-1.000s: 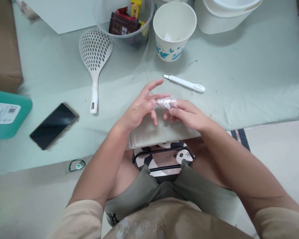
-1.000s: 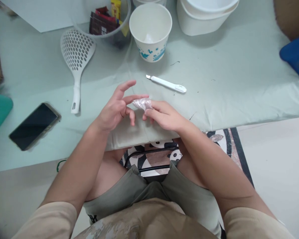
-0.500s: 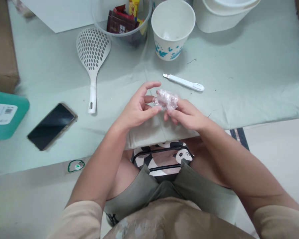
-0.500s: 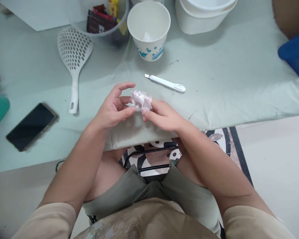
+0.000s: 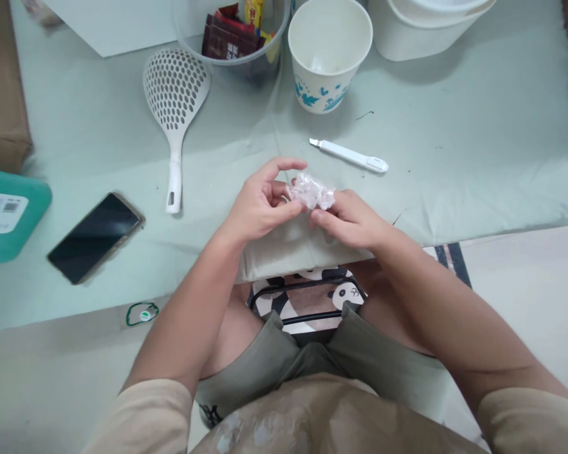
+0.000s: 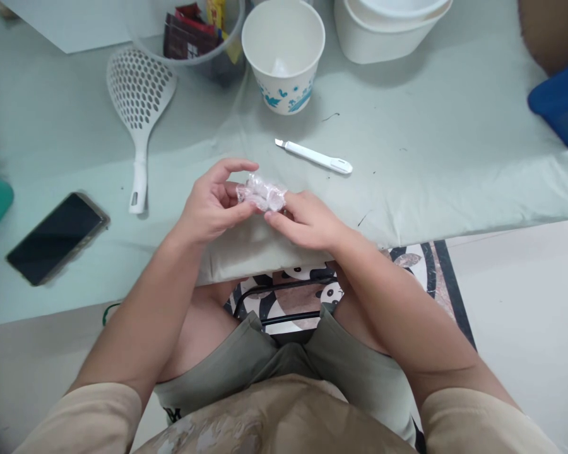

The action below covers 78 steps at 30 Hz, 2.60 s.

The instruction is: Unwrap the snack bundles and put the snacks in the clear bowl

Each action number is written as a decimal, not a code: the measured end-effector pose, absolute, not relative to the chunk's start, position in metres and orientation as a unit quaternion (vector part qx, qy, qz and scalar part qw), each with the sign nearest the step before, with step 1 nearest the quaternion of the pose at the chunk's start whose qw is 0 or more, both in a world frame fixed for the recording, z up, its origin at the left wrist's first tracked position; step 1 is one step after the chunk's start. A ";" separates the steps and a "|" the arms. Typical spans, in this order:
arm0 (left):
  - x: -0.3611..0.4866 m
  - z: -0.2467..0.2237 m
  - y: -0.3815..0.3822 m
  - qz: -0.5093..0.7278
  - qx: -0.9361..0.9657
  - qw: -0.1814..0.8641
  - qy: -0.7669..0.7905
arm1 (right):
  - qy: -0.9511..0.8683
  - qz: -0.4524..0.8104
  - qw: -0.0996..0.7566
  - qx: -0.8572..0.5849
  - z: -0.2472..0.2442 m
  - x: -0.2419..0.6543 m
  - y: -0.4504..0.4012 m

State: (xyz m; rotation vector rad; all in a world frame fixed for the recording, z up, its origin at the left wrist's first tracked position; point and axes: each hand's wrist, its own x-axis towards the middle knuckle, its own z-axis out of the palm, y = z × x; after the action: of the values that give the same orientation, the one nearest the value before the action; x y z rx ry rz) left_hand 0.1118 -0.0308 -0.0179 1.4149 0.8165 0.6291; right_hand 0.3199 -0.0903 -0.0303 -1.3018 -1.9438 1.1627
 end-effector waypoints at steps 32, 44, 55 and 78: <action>0.119 -0.026 -0.033 0.338 0.527 0.684 0.375 | -0.530 0.438 0.487 -0.539 -0.027 0.307 -0.087; 0.131 -0.030 -0.035 0.344 0.414 0.765 0.355 | -0.550 0.416 0.529 -0.494 -0.040 0.307 -0.086; 0.130 -0.033 -0.040 0.364 0.458 0.724 0.366 | -0.644 0.206 0.516 -0.526 -0.034 0.298 -0.087; 0.197 0.027 0.077 0.475 0.632 0.453 0.412 | -0.621 0.205 0.559 -0.510 -0.031 0.289 -0.085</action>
State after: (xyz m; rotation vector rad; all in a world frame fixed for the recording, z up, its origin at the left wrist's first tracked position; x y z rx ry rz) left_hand 0.1970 0.0767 0.0275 1.5606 1.0174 1.1718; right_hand 0.2893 -0.0849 -0.0310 -1.2025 -1.4644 0.4836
